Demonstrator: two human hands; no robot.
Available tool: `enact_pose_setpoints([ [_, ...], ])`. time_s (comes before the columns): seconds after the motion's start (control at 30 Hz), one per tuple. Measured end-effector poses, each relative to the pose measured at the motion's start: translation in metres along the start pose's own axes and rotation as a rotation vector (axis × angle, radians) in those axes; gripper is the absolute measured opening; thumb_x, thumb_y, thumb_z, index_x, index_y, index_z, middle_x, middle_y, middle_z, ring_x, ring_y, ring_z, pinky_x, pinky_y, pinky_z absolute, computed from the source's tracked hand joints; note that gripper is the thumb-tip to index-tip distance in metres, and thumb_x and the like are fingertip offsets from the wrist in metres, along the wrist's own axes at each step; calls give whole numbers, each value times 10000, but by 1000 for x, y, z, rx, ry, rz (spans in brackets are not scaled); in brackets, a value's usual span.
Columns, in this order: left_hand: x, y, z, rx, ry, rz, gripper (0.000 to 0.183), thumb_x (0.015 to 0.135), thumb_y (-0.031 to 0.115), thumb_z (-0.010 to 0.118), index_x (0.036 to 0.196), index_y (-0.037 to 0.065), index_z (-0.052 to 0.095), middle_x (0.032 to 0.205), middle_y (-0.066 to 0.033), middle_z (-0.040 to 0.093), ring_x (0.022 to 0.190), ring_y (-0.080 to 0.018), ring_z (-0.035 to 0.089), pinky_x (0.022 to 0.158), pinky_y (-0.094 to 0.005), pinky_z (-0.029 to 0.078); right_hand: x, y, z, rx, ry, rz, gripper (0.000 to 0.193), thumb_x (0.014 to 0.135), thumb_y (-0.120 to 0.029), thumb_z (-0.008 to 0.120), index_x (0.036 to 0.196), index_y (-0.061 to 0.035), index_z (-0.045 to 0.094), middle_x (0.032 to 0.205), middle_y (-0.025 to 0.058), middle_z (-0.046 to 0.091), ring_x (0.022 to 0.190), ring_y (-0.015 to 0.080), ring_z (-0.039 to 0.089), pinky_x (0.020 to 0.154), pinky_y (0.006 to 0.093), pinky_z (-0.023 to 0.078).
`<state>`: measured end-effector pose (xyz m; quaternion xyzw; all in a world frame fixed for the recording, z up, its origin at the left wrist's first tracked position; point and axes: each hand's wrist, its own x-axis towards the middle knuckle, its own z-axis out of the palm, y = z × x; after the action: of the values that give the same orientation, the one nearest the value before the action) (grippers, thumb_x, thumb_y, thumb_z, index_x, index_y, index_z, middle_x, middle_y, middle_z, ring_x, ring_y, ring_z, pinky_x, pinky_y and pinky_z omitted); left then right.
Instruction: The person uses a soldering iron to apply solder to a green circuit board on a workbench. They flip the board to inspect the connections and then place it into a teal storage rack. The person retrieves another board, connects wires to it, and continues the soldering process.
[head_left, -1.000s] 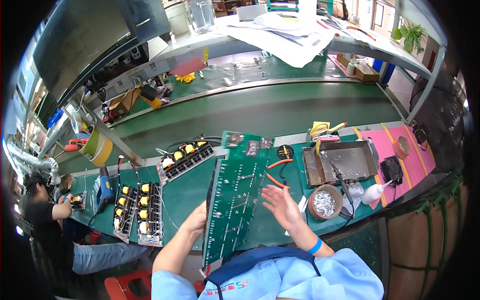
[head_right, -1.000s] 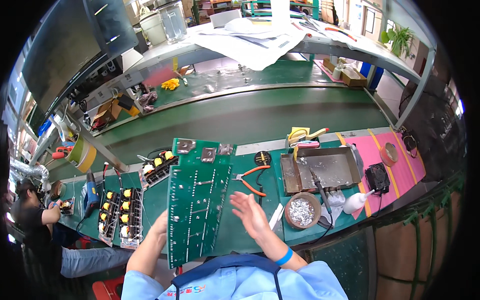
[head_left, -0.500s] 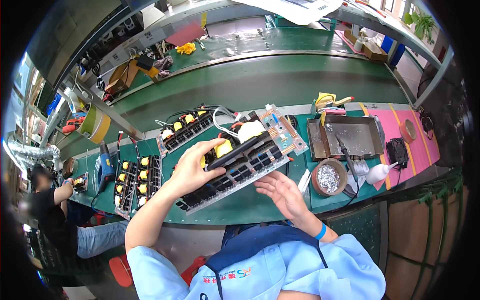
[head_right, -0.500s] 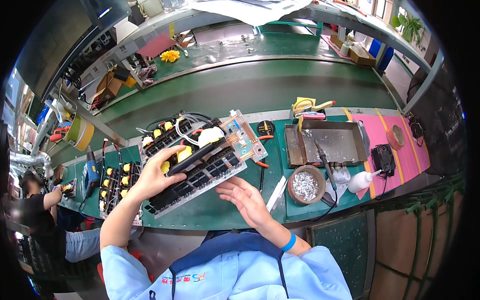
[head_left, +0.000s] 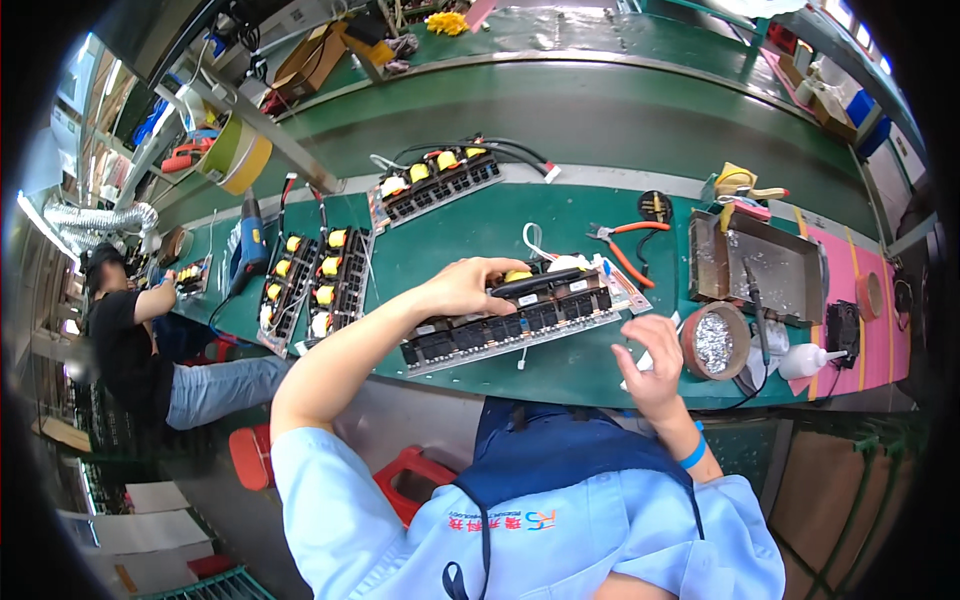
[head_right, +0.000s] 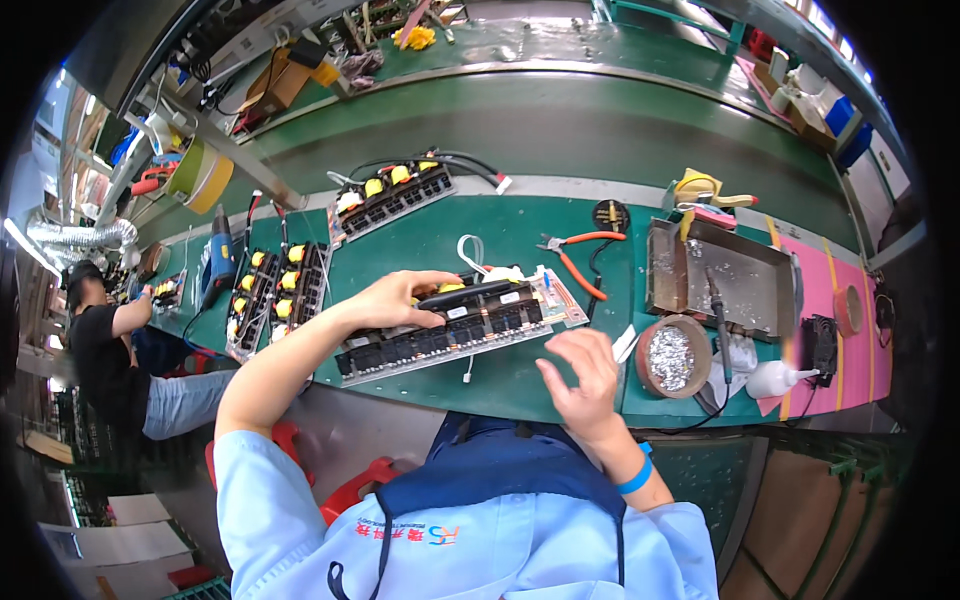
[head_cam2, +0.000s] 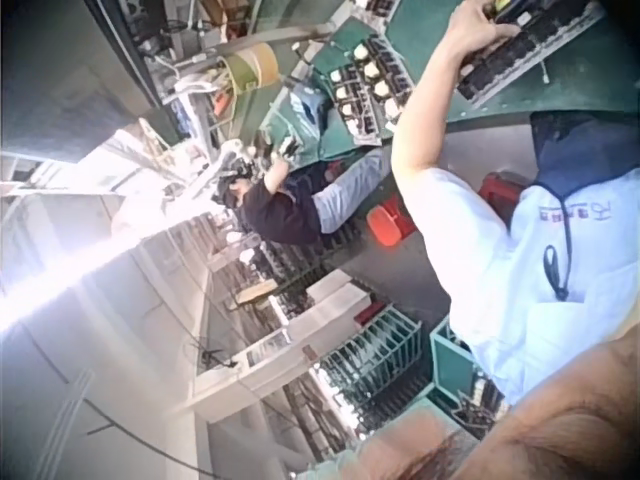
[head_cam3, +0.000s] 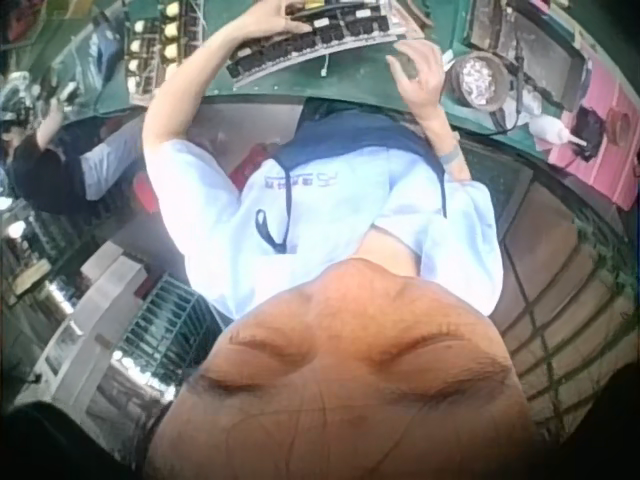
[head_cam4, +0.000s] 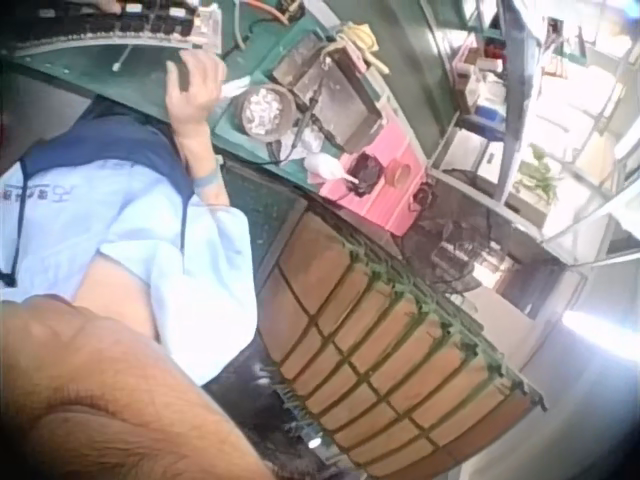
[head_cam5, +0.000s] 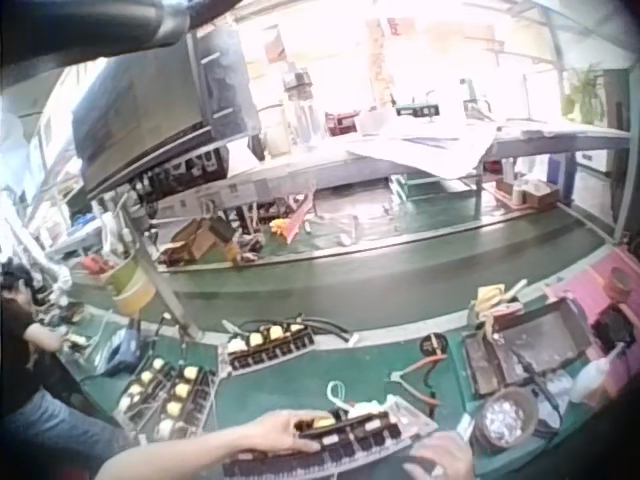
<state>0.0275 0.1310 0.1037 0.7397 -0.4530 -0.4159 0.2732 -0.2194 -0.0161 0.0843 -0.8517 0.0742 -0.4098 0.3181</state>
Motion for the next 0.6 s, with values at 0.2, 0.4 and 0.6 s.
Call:
enact_pose_setpoints([
  [0.2, 12, -49, 32, -21, -111, -31, 620, 621, 255, 703, 1196, 193, 480, 939, -99, 598, 869, -210, 559, 789, -307, 409, -17, 26, 19, -151, -239, 61, 439, 544, -136, 734, 936, -48, 559, 985, 95, 520, 961, 281, 475, 831, 392, 360],
  [0.4, 18, -70, 42, -41, -146, 17, 639, 619, 269, 696, 1210, 205, 462, 948, -112, 593, 874, -223, 557, 780, -316, 415, -36, 48, 32, -81, -327, 75, 408, 584, -144, 730, 938, -36, 557, 903, 111, 561, 874, 284, 525, 793, 389, 392],
  [0.6, -4, -58, 22, 103, -12, 132, 591, 691, 227, 643, 1223, 81, 432, 1135, -151, 517, 1062, -245, 483, 917, -324, 360, -41, 52, 35, -56, -298, 177, 430, 584, -156, 735, 950, -28, 548, 916, 124, 571, 867, 283, 539, 775, 380, 403],
])
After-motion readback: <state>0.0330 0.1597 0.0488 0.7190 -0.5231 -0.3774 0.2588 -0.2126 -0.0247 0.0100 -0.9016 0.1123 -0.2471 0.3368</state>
